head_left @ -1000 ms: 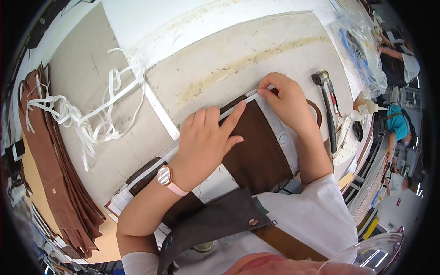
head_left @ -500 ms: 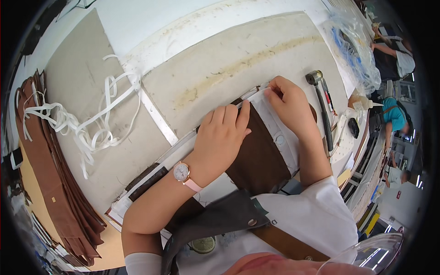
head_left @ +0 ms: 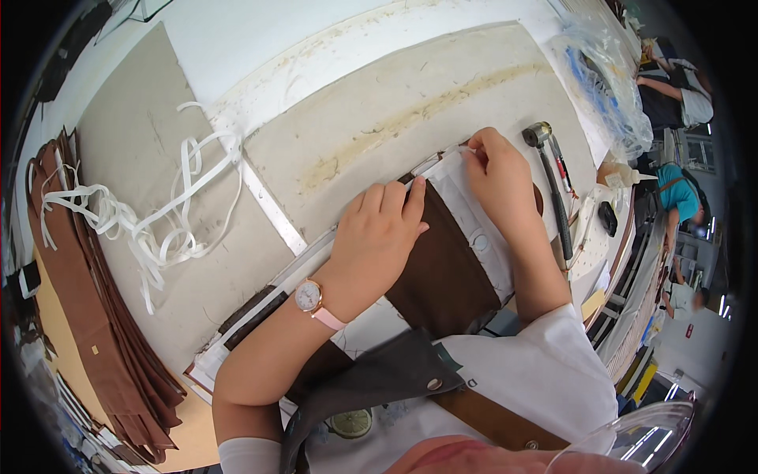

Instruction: The person assembles a brown and white striped tote bag by hand. They use a hammer to secure a metal rivet on the bag's edge, then attach a white ribbon handle by threading it through the bag's fabric and securing it with a small metal fastener.

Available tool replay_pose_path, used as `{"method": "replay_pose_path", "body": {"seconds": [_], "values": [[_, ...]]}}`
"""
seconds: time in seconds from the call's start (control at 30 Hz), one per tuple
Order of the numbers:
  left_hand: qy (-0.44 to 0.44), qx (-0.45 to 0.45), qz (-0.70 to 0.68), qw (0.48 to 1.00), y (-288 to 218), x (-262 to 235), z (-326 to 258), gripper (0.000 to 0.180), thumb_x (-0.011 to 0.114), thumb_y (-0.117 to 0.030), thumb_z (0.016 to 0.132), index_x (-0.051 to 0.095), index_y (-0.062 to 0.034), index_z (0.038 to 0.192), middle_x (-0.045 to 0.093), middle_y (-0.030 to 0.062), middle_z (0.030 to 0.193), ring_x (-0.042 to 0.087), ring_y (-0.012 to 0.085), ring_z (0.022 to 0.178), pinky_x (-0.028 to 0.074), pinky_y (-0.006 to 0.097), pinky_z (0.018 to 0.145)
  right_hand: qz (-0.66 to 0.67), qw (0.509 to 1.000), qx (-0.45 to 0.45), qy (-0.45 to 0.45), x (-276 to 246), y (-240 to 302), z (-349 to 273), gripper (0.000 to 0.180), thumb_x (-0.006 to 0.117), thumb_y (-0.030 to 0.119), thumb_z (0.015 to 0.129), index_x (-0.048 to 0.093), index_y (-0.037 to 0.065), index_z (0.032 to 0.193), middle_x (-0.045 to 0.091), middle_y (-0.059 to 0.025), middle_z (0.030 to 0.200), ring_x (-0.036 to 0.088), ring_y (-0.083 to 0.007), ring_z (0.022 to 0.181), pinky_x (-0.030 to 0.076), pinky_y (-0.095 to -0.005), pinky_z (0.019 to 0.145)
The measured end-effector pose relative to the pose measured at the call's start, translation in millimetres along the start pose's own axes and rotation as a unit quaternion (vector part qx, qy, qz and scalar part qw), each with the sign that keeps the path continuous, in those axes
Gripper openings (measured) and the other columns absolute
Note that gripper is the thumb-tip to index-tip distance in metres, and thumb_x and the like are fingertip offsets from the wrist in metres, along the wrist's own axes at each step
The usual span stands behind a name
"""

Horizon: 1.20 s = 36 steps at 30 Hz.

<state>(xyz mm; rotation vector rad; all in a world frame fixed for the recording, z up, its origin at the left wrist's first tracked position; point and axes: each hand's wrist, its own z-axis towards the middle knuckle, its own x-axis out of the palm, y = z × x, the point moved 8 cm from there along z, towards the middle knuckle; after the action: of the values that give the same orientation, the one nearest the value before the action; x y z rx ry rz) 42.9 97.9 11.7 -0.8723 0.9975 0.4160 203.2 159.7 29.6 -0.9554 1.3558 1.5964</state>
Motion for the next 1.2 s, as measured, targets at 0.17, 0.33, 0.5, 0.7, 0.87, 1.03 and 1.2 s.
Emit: {"method": "replay_pose_path", "body": {"seconds": [0.17, 0.33, 0.5, 0.7, 0.87, 1.03, 1.2], "values": [[-0.01, -0.002, -0.003, 1.0, 1, -1, -1, 0.056, 0.074, -0.026, 0.084, 0.059, -0.0032, 0.134, 0.049, 0.0086, 0.096, 0.052, 0.0237, 0.091, 0.049, 0.033, 0.077, -0.03, 0.986, -0.162, -0.022, -5, 24, -23, 0.023, 0.062, 0.0, 0.081, 0.066, 0.001, 0.104, 0.066, -0.0138, 0.098, 0.063, -0.0333, 0.09, 0.051, -0.0415, 0.076], [-0.016, -0.009, -0.006, 1.0, -2, -3, 4, 0.056, 0.075, -0.025, 0.083, 0.059, -0.005, 0.133, 0.048, 0.0088, 0.096, 0.052, 0.0238, 0.09, 0.049, 0.033, 0.077, -0.096, 0.98, -0.177, -0.011, 6, 27, -32, 0.028, 0.062, 0.0, 0.077, 0.068, 0.002, 0.105, 0.066, -0.0081, 0.11, 0.06, -0.0281, 0.095, 0.049, -0.0401, 0.083], [-0.008, -0.013, -0.007, 1.0, 0, 3, 7, 0.056, 0.074, -0.026, 0.084, 0.058, -0.0067, 0.133, 0.049, 0.0083, 0.095, 0.053, 0.0245, 0.091, 0.048, 0.035, 0.077, -0.12, 0.977, -0.174, 0.028, 3, 33, -34, 0.035, 0.064, 0.002, 0.08, 0.064, -0.001, 0.115, 0.062, -0.0144, 0.119, 0.058, -0.0331, 0.107, 0.045, -0.0449, 0.097], [-0.033, -0.031, -0.018, 0.999, 1, 6, -6, 0.064, 0.072, -0.031, 0.083, 0.053, -0.0012, 0.137, 0.055, 0.0112, 0.106, 0.054, 0.0261, 0.1, 0.046, 0.038, 0.087, -0.031, 0.979, -0.19, 0.06, 22, 50, -52, 0.046, 0.07, 0.009, 0.083, 0.059, -0.003, 0.127, 0.056, -0.0227, 0.127, 0.051, -0.0419, 0.123, 0.038, -0.0501, 0.109], [0.015, -0.03, 0.014, 0.999, -4, -26, -88, 0.071, 0.071, -0.034, 0.084, 0.049, 0.0035, 0.14, 0.05, 0.018, 0.141, 0.046, 0.0298, 0.131, 0.036, 0.042, 0.112, 0.034, 0.988, -0.135, 0.063, 16, 23, -44, 0.027, 0.061, 0.009, 0.096, 0.072, 0.006, 0.12, 0.061, -0.0159, 0.127, 0.054, -0.0338, 0.122, 0.041, -0.0421, 0.106], [0.068, -0.18, 0.066, 0.979, 18, -90, -219, 0.07, 0.074, -0.029, 0.083, 0.049, 0.0003, 0.141, 0.044, 0.0169, 0.15, 0.041, 0.0315, 0.14, 0.031, 0.047, 0.118, -0.054, 0.988, -0.144, -0.024, 22, 26, -46, 0.037, 0.063, 0.009, 0.095, 0.063, 0.003, 0.131, 0.058, -0.0188, 0.125, 0.052, -0.0365, 0.122, 0.042, -0.0434, 0.104], [0.036, -0.328, 0.151, 0.932, 19, -123, -293, 0.069, 0.077, -0.024, 0.078, 0.053, -0.0006, 0.138, 0.049, 0.0171, 0.142, 0.047, 0.0312, 0.132, 0.034, 0.05, 0.113, 0.052, 0.917, -0.368, 0.147, 58, 180, -85, 0.041, 0.07, 0.004, 0.085, 0.062, 0.001, 0.125, 0.056, -0.0196, 0.123, 0.053, -0.0375, 0.115, 0.044, -0.0453, 0.1]]}}
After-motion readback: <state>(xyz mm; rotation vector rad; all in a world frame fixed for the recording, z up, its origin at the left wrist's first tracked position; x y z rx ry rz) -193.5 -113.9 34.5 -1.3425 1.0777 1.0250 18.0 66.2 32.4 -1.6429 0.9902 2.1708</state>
